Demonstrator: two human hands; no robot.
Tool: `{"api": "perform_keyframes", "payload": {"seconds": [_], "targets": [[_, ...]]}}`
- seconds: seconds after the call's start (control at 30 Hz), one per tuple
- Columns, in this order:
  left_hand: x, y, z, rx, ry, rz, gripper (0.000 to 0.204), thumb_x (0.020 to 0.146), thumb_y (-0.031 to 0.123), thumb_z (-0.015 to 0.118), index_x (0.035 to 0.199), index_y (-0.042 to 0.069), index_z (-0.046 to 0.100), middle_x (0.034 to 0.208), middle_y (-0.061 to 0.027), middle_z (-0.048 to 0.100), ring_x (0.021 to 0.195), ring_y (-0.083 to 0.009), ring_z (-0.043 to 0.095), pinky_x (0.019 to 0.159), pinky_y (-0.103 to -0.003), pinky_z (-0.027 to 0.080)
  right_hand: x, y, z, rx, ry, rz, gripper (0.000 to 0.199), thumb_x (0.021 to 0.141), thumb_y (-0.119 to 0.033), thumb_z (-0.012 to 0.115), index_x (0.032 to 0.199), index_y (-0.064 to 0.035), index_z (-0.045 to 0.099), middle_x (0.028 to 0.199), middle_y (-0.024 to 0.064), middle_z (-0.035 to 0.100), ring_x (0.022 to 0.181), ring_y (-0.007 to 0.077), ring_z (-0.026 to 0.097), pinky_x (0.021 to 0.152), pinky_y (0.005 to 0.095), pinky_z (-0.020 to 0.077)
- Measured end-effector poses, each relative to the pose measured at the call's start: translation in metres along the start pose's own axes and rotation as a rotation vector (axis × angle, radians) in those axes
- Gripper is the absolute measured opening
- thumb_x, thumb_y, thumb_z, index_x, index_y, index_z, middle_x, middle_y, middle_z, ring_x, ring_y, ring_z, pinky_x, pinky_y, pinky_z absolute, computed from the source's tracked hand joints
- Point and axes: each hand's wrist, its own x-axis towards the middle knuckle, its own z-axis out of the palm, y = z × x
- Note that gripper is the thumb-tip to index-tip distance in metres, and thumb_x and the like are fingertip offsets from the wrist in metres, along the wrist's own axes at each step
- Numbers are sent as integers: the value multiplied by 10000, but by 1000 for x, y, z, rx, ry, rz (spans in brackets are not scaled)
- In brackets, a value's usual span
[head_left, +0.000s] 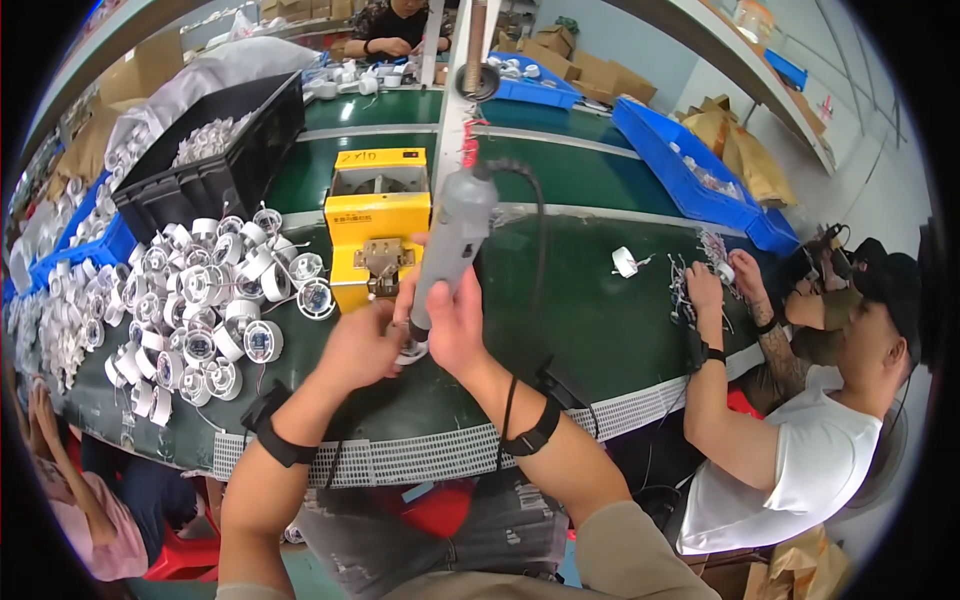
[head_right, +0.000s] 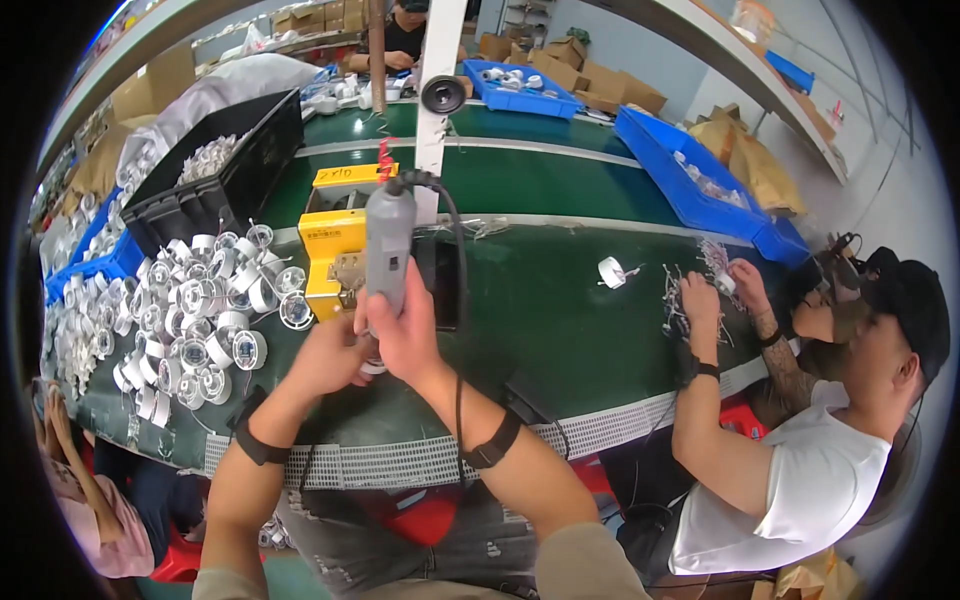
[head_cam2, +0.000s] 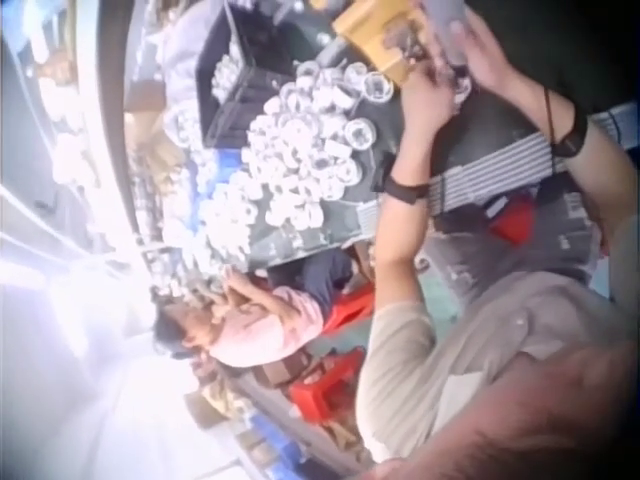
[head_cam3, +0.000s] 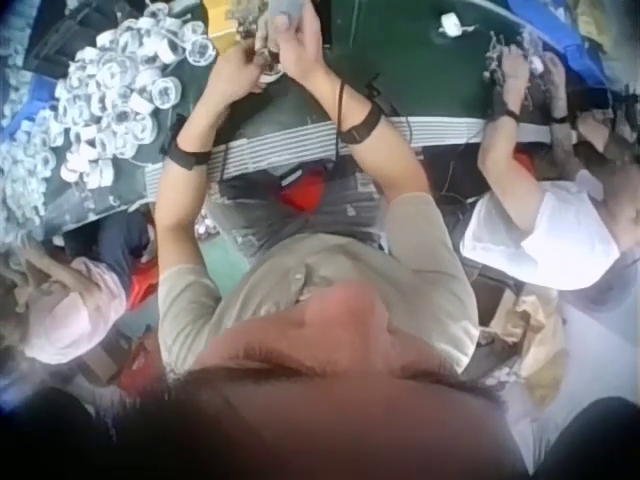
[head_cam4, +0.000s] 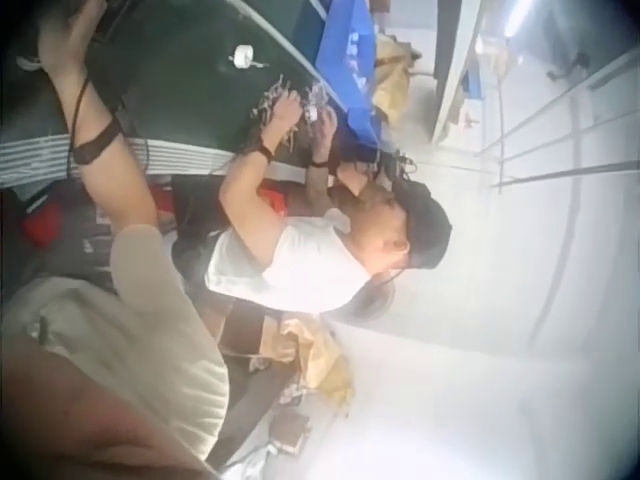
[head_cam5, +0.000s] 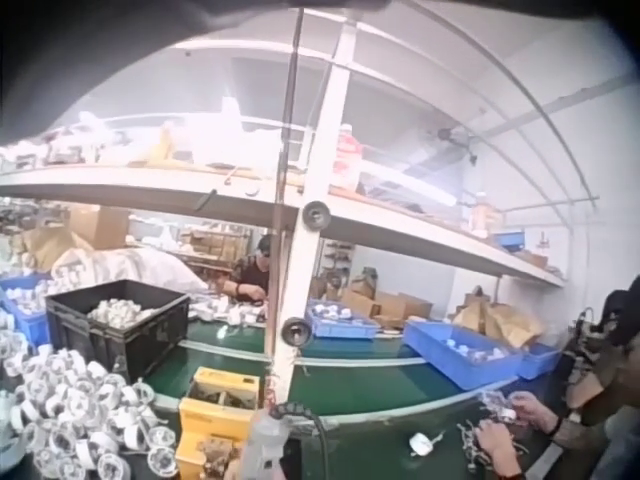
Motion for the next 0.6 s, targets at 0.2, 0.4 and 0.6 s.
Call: {"api": "perform_keyframes", "payload": {"seconds": [0.2, 0.4, 0.6], "targets": [[-9, -18, -56, 444, 518, 319, 241, 786, 184, 618, 922, 6, 707, 809, -216, 683, 793, -380, 672, 737, -427, 529, 26, -8, -92, -592, 552, 5, 297, 946, -198, 611, 1158, -6, 527, 886, 69, 596, 823, 142, 590, 759, 269, 479], [-19, 3, -73, 445, 994, 397, 465, 777, 153, 711, 1212, 49, 583, 1220, -209, 585, 1086, -367, 592, 916, -415, 478, -14, -3, -262, -1458, 1102, 101, 457, 725, -283, 790, 1081, -63, 608, 1058, 165, 574, 1003, 335, 554, 907, 431, 441], [-8, 0, -53, 647, 1151, 644, 544, 777, 65, 701, 1291, 53, 525, 1436, -193, 383, 1326, -405, 362, 1096, -477, 298, -15, -1, -261, -1544, 1122, 465, 546, 661, -306, 797, 1138, -149, 583, 1204, 148, 497, 1155, 365, 468, 964, 489, 407]]}}
